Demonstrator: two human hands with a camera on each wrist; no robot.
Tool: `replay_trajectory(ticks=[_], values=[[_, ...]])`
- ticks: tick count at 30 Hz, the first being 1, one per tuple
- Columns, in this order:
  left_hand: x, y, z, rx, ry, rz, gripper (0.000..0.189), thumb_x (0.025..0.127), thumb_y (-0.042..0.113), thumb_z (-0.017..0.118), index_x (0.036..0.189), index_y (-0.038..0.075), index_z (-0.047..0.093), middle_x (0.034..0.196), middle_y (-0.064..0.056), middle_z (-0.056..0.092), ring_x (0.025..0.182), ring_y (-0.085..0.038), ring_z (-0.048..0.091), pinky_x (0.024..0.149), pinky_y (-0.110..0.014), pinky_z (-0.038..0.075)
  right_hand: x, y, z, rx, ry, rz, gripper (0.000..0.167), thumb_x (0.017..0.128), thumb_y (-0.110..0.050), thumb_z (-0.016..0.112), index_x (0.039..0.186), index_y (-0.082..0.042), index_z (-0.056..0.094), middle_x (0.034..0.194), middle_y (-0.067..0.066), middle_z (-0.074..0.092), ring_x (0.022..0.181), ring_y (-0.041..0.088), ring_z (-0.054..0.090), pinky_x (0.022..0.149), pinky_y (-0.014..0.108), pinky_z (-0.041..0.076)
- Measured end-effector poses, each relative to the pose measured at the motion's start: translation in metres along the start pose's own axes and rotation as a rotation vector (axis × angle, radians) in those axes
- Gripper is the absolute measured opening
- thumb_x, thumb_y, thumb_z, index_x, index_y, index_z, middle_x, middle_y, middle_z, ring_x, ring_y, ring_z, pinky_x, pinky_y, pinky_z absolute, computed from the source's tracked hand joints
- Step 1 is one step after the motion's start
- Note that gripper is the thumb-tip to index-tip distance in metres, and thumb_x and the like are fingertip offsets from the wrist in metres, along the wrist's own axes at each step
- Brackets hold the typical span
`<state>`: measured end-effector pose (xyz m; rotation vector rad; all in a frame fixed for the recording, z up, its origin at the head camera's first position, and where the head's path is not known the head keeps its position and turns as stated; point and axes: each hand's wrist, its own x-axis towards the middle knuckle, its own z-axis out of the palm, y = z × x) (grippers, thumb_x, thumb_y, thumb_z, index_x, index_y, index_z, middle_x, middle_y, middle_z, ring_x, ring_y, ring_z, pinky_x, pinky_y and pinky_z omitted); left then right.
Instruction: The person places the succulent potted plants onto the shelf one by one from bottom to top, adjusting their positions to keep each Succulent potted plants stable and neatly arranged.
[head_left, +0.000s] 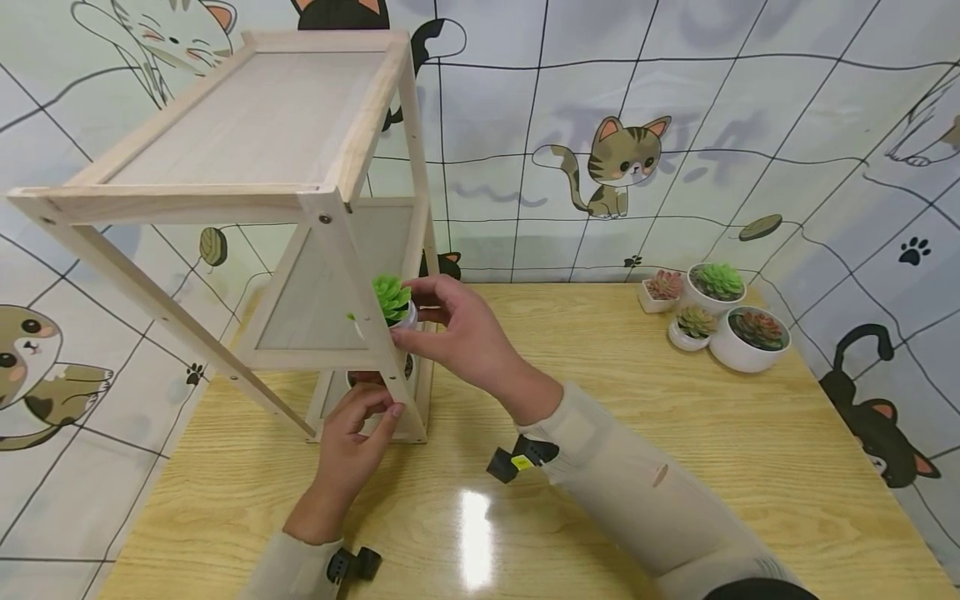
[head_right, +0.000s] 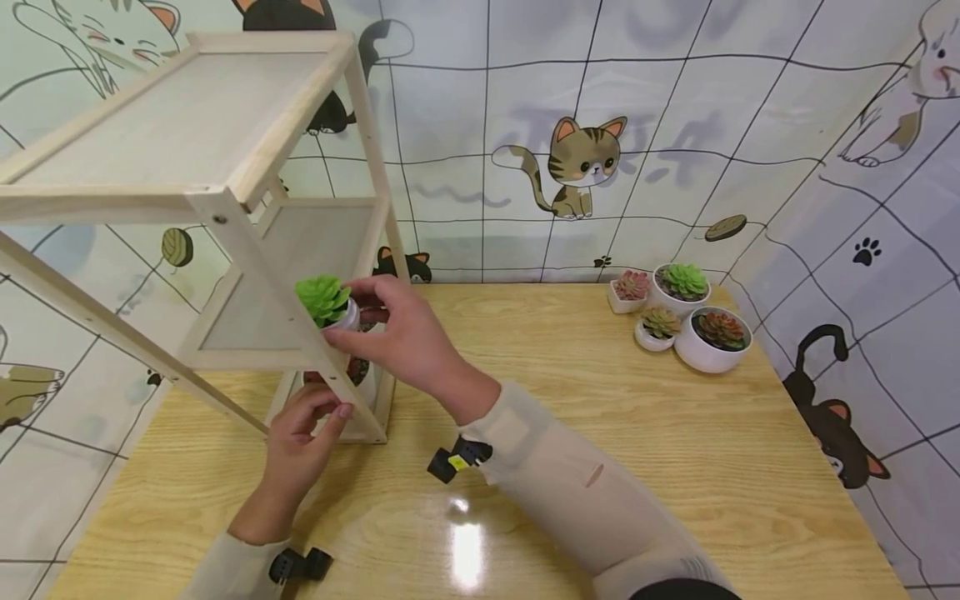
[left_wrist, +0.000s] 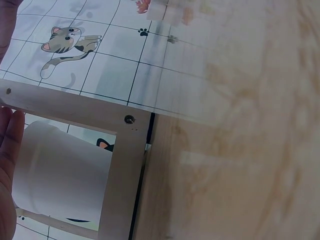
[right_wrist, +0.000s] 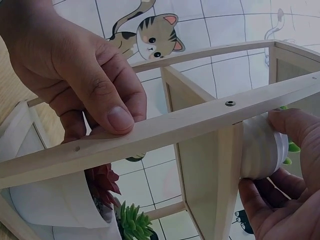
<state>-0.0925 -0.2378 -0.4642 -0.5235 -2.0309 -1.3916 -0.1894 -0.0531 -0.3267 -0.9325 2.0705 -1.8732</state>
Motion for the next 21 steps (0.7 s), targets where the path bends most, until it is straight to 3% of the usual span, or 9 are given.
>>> replay_trajectory(ticks=[15,21], values=[[0.0,0.0009,-0.0004,0.014,-0.008,-0.015,0.031,0.084,-0.021,0.07,0.106,0.001,0.072,0.103,-0.012,0.067,0.105,-0.002,0.062,0.092,-0.013,0.056,0.0068,-0.0032,0.0038,-0.076,-0.033,-0.059,0.044,0.092,-0.003,0.077,0.133,0.001,0.061,0.132,0.014,0.059,0.118,0.026,0.065,0.105,0.029,0.056],[-0.0002,0.0008,-0.0002,0.008,-0.007,-0.017,0.029,0.084,-0.021,0.07,0.105,-0.001,0.071,0.104,-0.006,0.067,0.105,-0.002,0.062,0.091,-0.013,0.056,0.0088,-0.0025,0.005,-0.065,-0.034,-0.08,0.037,0.095,-0.006,0.074,0.13,0.001,0.064,0.129,0.014,0.06,0.114,0.024,0.066,0.101,0.025,0.057]])
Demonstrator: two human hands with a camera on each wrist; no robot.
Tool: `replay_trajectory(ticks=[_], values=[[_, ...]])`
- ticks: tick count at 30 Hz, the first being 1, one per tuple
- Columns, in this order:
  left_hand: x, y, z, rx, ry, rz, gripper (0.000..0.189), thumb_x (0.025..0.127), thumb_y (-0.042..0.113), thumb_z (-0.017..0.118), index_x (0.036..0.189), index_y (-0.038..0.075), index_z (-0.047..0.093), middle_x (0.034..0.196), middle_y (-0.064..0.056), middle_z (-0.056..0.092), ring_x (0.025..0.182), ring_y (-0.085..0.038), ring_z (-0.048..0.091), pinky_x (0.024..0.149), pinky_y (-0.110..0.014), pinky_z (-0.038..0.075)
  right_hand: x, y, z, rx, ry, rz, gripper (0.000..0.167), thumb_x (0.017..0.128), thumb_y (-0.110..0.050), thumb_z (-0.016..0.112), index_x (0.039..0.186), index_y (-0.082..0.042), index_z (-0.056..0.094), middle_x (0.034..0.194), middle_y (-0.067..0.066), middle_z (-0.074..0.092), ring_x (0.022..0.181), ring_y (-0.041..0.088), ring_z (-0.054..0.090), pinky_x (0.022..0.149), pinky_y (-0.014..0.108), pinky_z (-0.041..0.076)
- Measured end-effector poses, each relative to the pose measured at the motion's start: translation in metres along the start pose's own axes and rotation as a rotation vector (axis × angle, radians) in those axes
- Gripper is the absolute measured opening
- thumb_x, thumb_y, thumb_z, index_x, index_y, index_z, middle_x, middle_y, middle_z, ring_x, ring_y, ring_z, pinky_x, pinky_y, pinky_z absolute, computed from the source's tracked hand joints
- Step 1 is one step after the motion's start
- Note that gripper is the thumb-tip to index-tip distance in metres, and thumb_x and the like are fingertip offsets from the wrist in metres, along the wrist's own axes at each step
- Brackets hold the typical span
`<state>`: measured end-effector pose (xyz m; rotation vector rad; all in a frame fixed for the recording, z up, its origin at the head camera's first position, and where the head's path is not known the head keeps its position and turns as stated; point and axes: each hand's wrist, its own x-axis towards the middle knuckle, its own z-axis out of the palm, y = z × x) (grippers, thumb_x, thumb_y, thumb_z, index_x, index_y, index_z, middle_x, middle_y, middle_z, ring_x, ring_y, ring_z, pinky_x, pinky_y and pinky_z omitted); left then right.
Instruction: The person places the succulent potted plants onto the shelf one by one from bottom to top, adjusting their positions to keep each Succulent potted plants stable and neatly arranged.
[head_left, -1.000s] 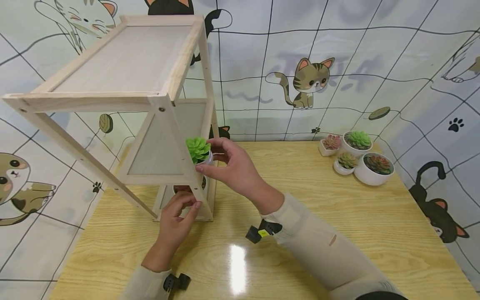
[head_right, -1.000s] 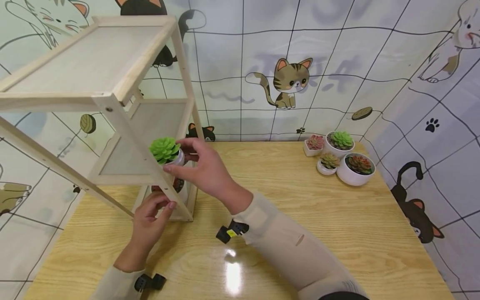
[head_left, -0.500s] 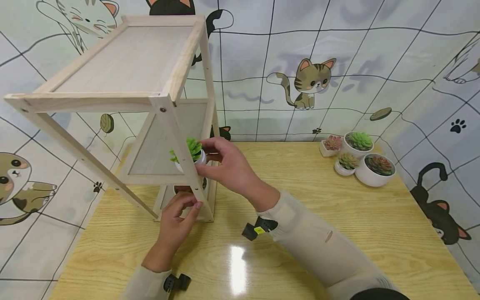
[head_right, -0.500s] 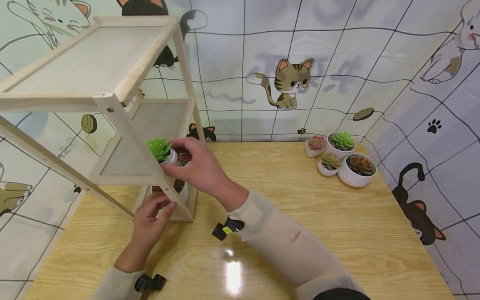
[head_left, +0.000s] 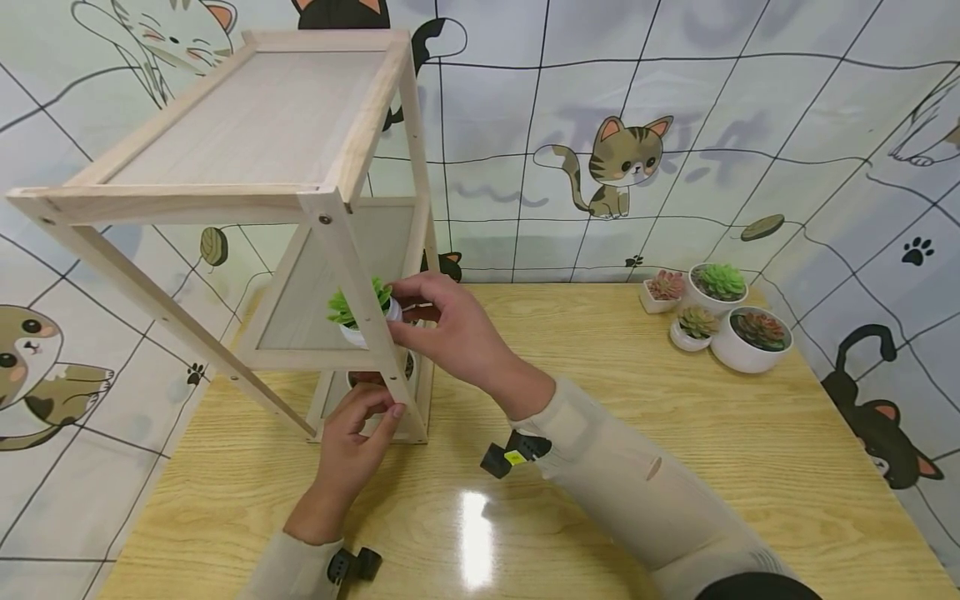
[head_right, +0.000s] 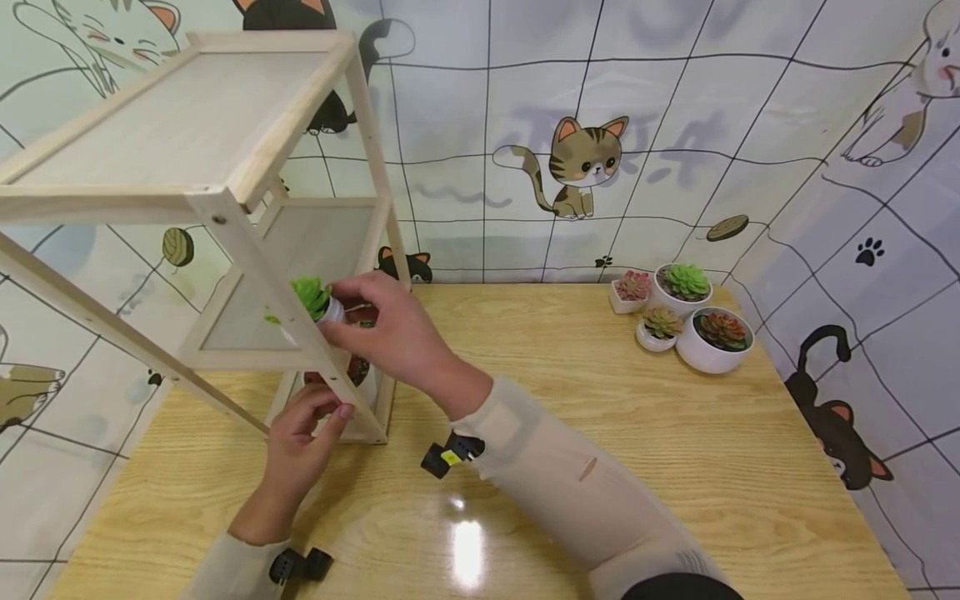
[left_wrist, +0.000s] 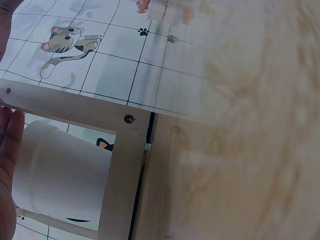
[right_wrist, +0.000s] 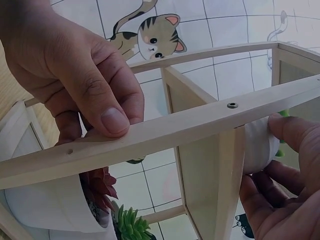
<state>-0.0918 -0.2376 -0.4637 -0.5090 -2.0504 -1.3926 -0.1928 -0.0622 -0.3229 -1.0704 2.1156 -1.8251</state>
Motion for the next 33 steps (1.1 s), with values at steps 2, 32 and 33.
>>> replay_trajectory(ticks=[2,32,33], values=[[0.0,0.0,0.0,0.002,0.001,0.002,0.03,0.084,-0.021,0.07,0.105,-0.001,0.071,0.104,-0.006,0.067,0.104,-0.002,0.062,0.091,-0.013,0.056,0.0,0.0,0.0,0.009,0.002,0.005,0.034,0.096,-0.007,0.074,0.128,0.001,0.065,0.127,0.014,0.06,0.113,0.023,0.066,0.1,0.026,0.058],[0.0,-0.002,0.003,0.008,0.031,0.013,0.023,0.084,-0.019,0.071,0.101,-0.004,0.07,0.101,-0.002,0.067,0.099,0.0,0.061,0.088,-0.01,0.055,-0.03,-0.009,-0.023,-0.032,0.136,-0.006,0.025,0.099,-0.012,0.069,0.123,-0.003,0.068,0.119,0.01,0.069,0.11,0.018,0.067,0.098,0.039,0.06],[0.0,-0.002,0.003,0.004,0.033,0.017,0.02,0.086,-0.017,0.072,0.101,-0.004,0.07,0.101,-0.002,0.067,0.098,-0.001,0.061,0.088,-0.01,0.055,-0.033,-0.009,-0.027,-0.033,0.153,-0.009,0.025,0.099,-0.011,0.069,0.123,-0.003,0.068,0.119,0.009,0.069,0.11,0.018,0.066,0.098,0.039,0.06]])
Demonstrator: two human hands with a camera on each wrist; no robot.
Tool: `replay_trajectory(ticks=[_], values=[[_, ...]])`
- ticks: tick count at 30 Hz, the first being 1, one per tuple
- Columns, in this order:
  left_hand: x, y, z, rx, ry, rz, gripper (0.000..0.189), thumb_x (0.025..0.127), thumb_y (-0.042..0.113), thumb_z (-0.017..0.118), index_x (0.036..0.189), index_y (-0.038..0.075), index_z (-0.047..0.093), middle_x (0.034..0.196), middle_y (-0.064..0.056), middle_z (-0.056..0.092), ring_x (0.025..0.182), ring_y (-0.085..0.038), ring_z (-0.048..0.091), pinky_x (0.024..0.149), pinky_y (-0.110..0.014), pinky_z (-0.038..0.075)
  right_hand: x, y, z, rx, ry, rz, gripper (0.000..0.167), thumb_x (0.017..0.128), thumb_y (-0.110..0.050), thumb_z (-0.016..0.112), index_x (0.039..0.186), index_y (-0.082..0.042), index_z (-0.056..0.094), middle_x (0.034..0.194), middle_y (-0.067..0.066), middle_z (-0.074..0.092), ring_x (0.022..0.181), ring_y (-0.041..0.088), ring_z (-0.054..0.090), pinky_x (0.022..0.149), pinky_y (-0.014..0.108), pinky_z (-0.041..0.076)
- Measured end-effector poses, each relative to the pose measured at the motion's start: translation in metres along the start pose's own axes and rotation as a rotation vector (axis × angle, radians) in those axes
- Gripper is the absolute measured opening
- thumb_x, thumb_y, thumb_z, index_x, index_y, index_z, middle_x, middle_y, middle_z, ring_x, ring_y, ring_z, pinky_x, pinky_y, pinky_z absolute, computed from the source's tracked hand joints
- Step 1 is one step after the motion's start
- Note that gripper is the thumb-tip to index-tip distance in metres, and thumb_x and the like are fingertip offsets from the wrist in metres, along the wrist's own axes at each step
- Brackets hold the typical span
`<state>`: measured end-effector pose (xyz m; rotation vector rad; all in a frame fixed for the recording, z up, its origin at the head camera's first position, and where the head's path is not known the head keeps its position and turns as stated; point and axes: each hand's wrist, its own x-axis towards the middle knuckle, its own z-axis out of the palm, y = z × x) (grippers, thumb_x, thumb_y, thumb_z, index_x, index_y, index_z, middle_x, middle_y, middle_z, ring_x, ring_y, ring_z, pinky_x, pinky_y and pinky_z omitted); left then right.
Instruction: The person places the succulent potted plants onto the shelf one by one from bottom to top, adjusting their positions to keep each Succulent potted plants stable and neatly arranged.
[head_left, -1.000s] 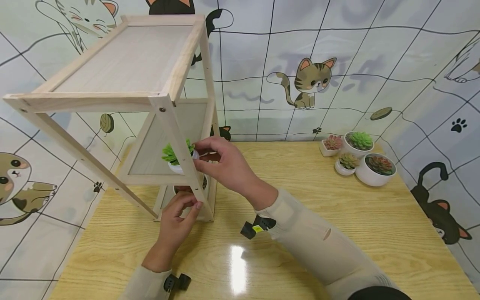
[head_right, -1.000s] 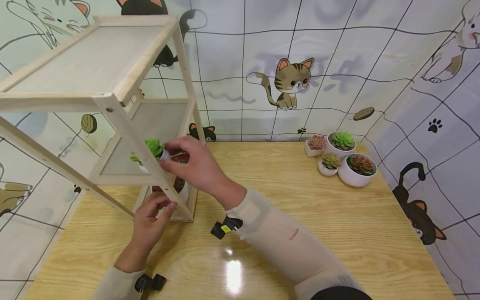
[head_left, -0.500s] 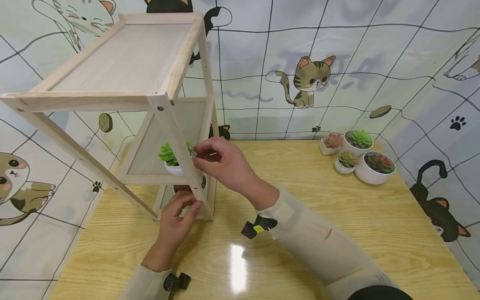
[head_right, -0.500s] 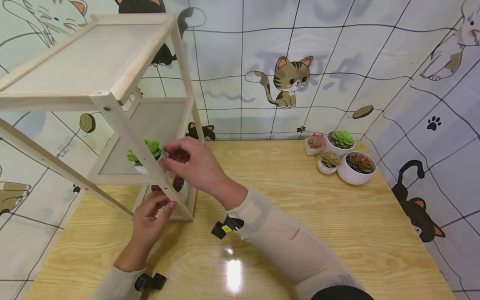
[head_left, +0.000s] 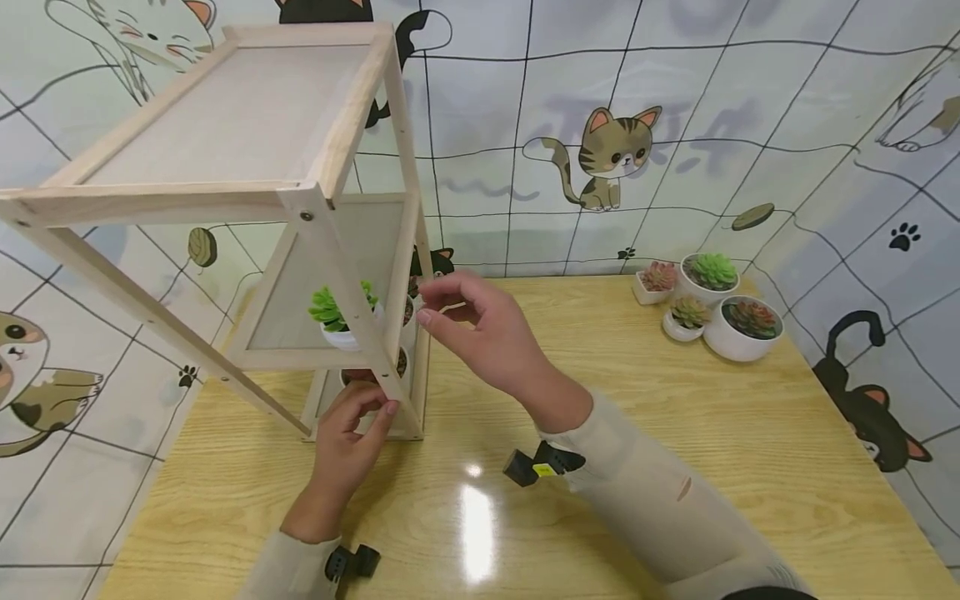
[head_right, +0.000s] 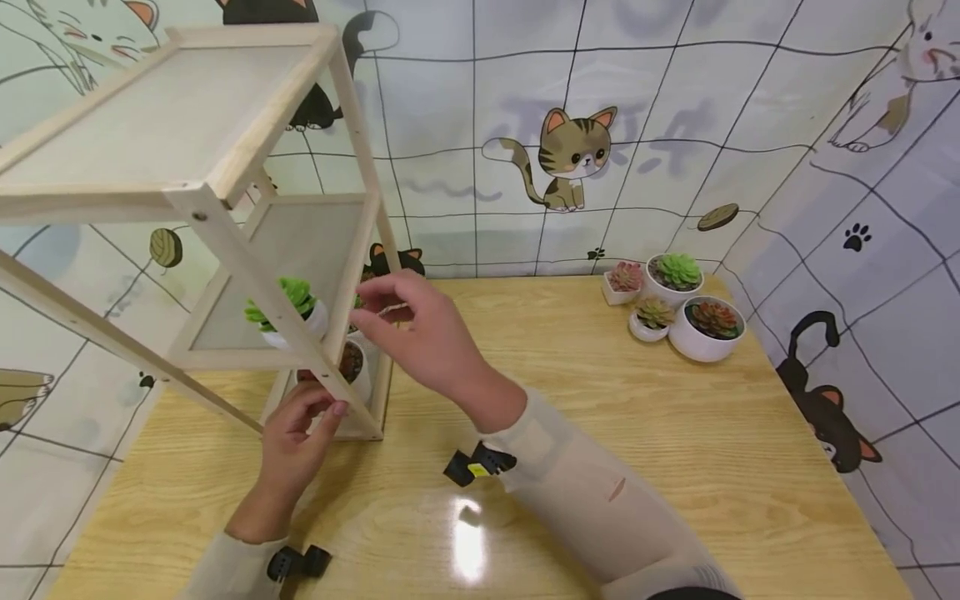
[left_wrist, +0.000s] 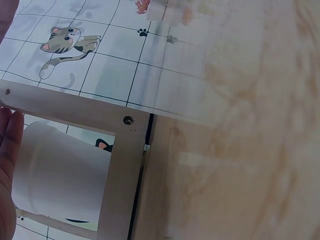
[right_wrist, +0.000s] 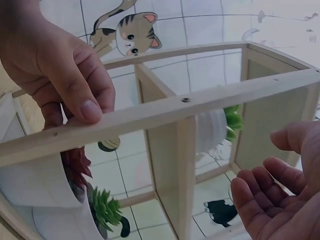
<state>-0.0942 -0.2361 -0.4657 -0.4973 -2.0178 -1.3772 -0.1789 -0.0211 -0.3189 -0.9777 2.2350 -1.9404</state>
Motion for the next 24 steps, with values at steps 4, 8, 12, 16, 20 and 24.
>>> replay_trajectory(ticks=[4,8,12,16,20,24], values=[[0.001,-0.001,0.0,-0.012,0.009,0.027,0.008,0.092,-0.005,0.073,0.1,-0.006,0.07,0.098,-0.007,0.067,0.098,-0.002,0.062,0.088,-0.009,0.055,-0.012,0.002,-0.017,-0.01,0.083,-0.014,0.025,0.099,-0.008,0.068,0.123,-0.002,0.068,0.118,0.01,0.069,0.11,0.018,0.066,0.096,0.036,0.06],[0.001,-0.001,0.0,-0.012,0.01,0.033,0.011,0.091,-0.007,0.074,0.1,-0.006,0.07,0.098,-0.007,0.067,0.099,-0.001,0.062,0.089,-0.009,0.054,-0.026,0.013,-0.041,-0.024,0.18,-0.01,0.025,0.099,-0.005,0.066,0.123,0.002,0.067,0.12,0.013,0.068,0.111,0.017,0.066,0.094,0.027,0.059],[0.0,-0.002,0.0,-0.017,0.018,0.029,0.013,0.088,-0.011,0.074,0.1,-0.009,0.069,0.1,-0.004,0.068,0.1,-0.002,0.062,0.089,-0.009,0.055,-0.042,0.035,-0.07,-0.042,0.287,0.056,0.026,0.101,-0.006,0.066,0.125,0.001,0.065,0.123,0.016,0.065,0.111,0.011,0.065,0.093,0.019,0.057],[-0.001,-0.002,0.0,-0.021,0.019,0.03,0.011,0.09,-0.008,0.074,0.1,-0.009,0.069,0.1,-0.005,0.068,0.101,-0.002,0.062,0.089,-0.01,0.055,-0.059,0.059,-0.102,-0.068,0.385,0.145,0.031,0.103,-0.013,0.065,0.131,0.0,0.063,0.122,0.006,0.065,0.111,0.005,0.064,0.092,0.015,0.055],[0.0,-0.003,0.0,-0.019,0.018,0.03,0.011,0.09,-0.009,0.074,0.1,-0.009,0.069,0.101,-0.004,0.068,0.102,-0.002,0.063,0.089,-0.01,0.055,-0.073,0.077,-0.132,-0.095,0.476,0.226,0.032,0.104,-0.019,0.065,0.133,-0.006,0.063,0.118,-0.01,0.065,0.11,0.002,0.064,0.09,0.012,0.054],[0.0,-0.003,0.002,-0.025,0.022,0.035,0.013,0.095,0.002,0.074,0.1,-0.009,0.069,0.099,-0.006,0.069,0.101,-0.002,0.063,0.089,-0.009,0.055,-0.08,0.097,-0.158,-0.071,0.602,0.275,0.027,0.102,-0.017,0.067,0.128,-0.011,0.066,0.114,-0.009,0.064,0.106,0.004,0.063,0.087,0.01,0.054]])
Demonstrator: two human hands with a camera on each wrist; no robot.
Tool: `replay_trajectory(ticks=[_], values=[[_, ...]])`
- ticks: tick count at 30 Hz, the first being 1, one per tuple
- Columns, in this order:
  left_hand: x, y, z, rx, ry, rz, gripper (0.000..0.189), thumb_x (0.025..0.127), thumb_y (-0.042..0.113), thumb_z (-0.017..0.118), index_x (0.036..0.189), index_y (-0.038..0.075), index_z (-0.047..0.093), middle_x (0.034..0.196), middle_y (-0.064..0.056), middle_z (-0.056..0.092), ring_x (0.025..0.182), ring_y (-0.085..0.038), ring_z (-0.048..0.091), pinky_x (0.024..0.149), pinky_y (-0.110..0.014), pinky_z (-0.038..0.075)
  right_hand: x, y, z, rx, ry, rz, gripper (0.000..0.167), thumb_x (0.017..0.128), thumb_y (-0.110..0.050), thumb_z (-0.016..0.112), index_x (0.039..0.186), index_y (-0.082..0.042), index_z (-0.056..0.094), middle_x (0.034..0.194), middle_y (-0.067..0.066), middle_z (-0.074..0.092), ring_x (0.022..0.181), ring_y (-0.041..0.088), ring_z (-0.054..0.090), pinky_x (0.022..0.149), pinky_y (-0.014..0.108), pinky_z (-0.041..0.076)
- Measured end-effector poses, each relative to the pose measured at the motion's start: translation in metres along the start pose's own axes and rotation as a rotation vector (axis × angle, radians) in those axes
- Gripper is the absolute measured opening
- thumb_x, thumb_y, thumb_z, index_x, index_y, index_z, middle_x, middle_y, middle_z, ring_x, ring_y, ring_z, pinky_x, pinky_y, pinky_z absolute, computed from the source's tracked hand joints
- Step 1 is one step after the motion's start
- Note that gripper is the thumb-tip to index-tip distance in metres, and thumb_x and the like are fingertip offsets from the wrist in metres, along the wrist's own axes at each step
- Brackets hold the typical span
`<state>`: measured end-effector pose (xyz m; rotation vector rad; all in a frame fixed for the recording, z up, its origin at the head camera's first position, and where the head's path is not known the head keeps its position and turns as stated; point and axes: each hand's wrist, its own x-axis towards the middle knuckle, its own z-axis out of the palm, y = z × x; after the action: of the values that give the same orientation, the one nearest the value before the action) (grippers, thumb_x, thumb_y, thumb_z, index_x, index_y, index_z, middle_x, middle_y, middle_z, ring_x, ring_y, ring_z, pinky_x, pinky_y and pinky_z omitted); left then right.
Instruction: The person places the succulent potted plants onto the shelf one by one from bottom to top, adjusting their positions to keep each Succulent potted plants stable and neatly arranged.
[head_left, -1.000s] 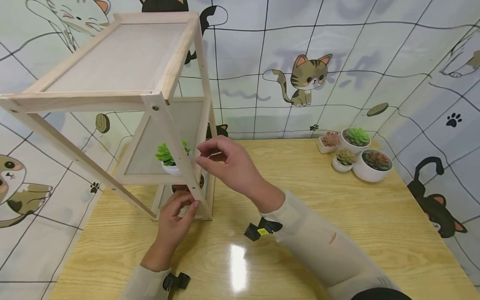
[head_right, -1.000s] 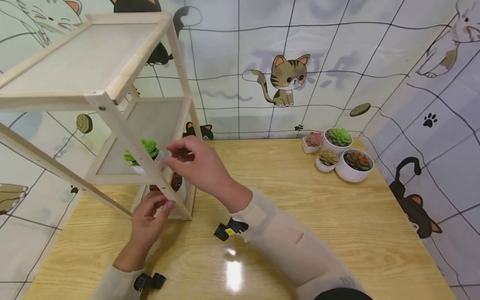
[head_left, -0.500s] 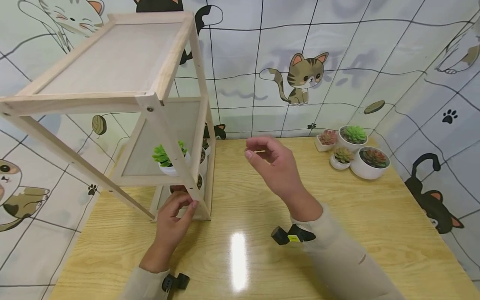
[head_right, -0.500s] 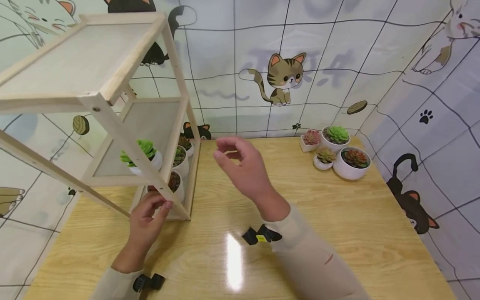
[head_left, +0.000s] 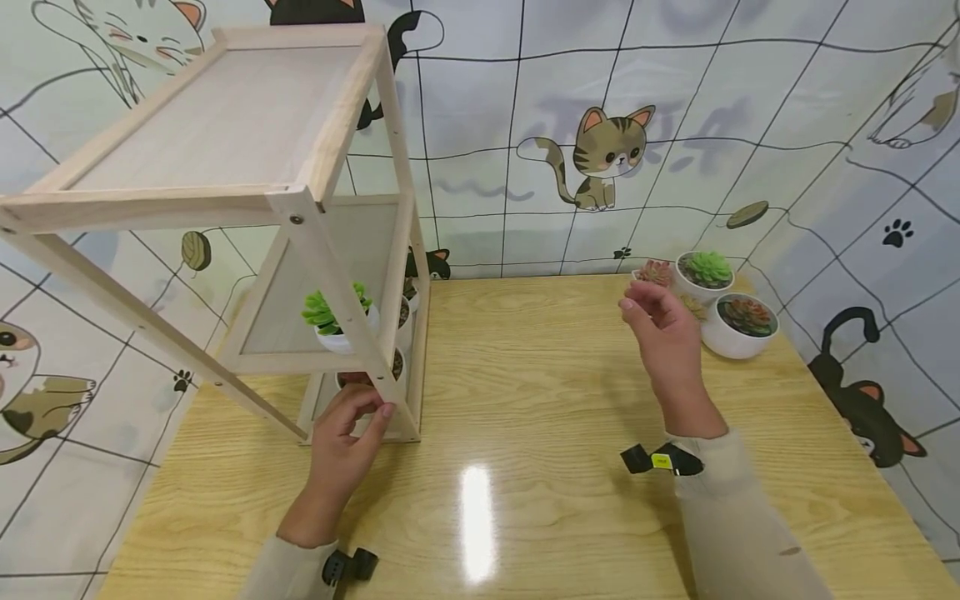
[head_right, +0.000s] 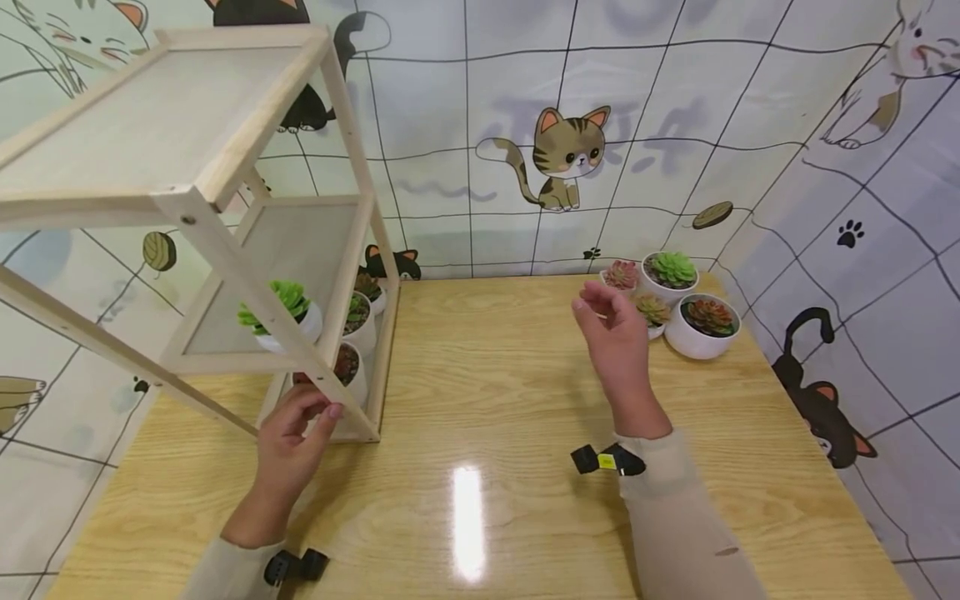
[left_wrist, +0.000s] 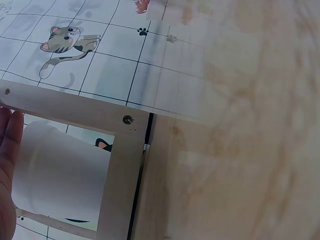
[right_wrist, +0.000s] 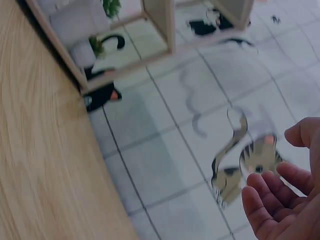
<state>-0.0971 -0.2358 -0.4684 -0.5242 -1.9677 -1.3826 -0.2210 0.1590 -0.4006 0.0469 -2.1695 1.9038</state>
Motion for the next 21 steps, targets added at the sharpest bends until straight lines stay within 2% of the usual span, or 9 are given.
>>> replay_trajectory(ticks=[4,10,13,18,21], values=[[-0.001,0.0,0.001,-0.017,0.002,0.007,0.02,0.098,0.012,0.073,0.101,-0.008,0.07,0.097,-0.009,0.068,0.099,-0.002,0.063,0.088,-0.01,0.055,0.015,0.021,-0.021,-0.025,0.116,0.05,0.028,0.102,-0.018,0.068,0.128,-0.008,0.066,0.111,-0.01,0.064,0.104,0.004,0.061,0.085,0.009,0.052],[0.0,0.001,0.001,-0.039,0.008,0.007,0.01,0.093,-0.005,0.073,0.102,-0.007,0.071,0.1,-0.003,0.069,0.099,-0.003,0.064,0.088,-0.011,0.056,0.03,0.047,-0.044,-0.123,0.252,0.087,0.034,0.101,-0.023,0.069,0.131,-0.008,0.066,0.108,-0.017,0.061,0.102,0.001,0.057,0.084,0.011,0.047],[-0.001,0.001,0.001,-0.036,0.007,0.009,0.013,0.09,-0.009,0.073,0.102,-0.006,0.071,0.1,-0.003,0.069,0.1,-0.003,0.064,0.088,-0.011,0.056,0.033,0.058,-0.05,-0.131,0.299,0.119,0.035,0.099,-0.025,0.072,0.129,-0.008,0.065,0.107,-0.016,0.059,0.101,0.001,0.055,0.084,0.013,0.045],[0.0,0.001,0.001,-0.03,0.004,0.014,0.01,0.092,-0.006,0.073,0.101,-0.007,0.071,0.099,-0.004,0.069,0.101,-0.002,0.064,0.089,-0.011,0.056,0.032,0.067,-0.057,-0.139,0.385,0.204,0.046,0.098,-0.03,0.072,0.137,-0.008,0.061,0.111,-0.015,0.056,0.103,0.001,0.053,0.086,0.016,0.045],[0.0,0.001,0.0,-0.033,0.005,0.013,0.011,0.09,-0.009,0.073,0.101,-0.007,0.071,0.099,-0.003,0.069,0.101,-0.002,0.064,0.089,-0.011,0.056,0.03,0.071,-0.054,-0.078,0.442,0.241,0.047,0.096,-0.03,0.075,0.136,-0.009,0.06,0.11,-0.014,0.055,0.102,0.001,0.052,0.086,0.018,0.043]])
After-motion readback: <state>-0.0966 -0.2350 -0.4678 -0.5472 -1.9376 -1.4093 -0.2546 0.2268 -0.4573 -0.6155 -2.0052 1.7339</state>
